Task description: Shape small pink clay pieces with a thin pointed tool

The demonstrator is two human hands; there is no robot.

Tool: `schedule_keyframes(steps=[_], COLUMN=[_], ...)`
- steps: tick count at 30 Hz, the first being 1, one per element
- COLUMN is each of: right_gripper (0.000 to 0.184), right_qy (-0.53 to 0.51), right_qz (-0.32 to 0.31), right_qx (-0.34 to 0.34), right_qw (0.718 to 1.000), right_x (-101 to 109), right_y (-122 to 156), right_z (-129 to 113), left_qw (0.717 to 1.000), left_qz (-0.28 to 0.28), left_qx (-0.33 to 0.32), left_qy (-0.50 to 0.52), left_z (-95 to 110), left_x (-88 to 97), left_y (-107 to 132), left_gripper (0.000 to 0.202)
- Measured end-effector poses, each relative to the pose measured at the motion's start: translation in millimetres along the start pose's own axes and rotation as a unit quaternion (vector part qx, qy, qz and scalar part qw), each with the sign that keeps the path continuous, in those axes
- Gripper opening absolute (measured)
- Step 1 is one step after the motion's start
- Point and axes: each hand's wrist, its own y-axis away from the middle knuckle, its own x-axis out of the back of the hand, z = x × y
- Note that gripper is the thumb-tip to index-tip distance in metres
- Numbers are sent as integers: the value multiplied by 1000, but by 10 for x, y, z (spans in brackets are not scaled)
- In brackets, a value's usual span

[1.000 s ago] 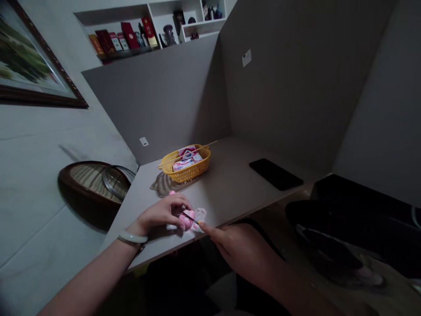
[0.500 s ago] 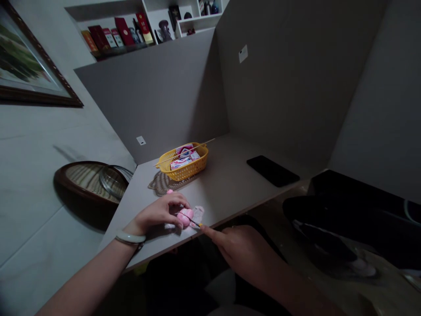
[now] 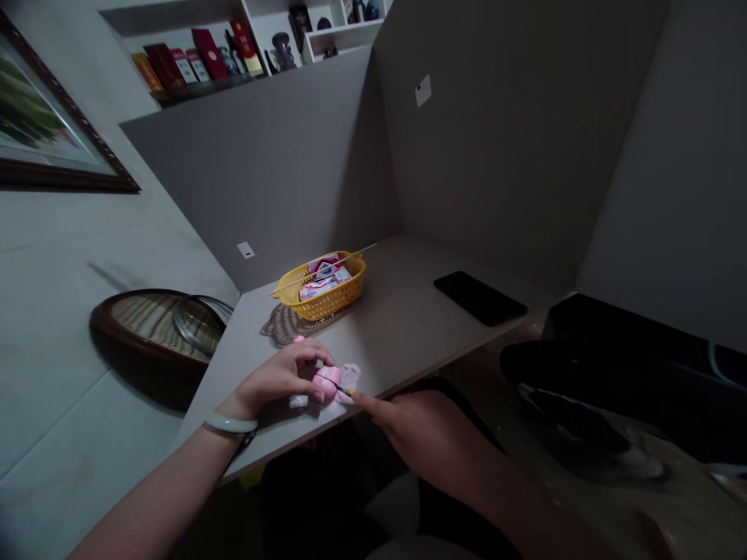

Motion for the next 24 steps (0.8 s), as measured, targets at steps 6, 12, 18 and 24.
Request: schedule_keyframes(steps=[6, 12, 18, 24], right_gripper=[42, 26, 23, 38], right_qy=[-133, -165, -365, -467], right_qz=[68, 0, 139, 82], right_qx=[-81, -63, -134, -97], right_qw=[985, 984, 911, 875], right_x=[55, 321, 198, -171], right_y=[115, 18, -333, -828], right_z=[191, 330, 58, -164], left_qw=[993, 981, 977, 963], left_qz=[117, 188, 166, 164], left_qx=[-28, -32, -111, -196], left_qy=[-4, -41, -74, -84], left_z=[66, 23, 104, 262], left_x=[61, 246, 111, -25], left_y=[51, 92, 97, 128], left_gripper=[36, 36, 38, 33])
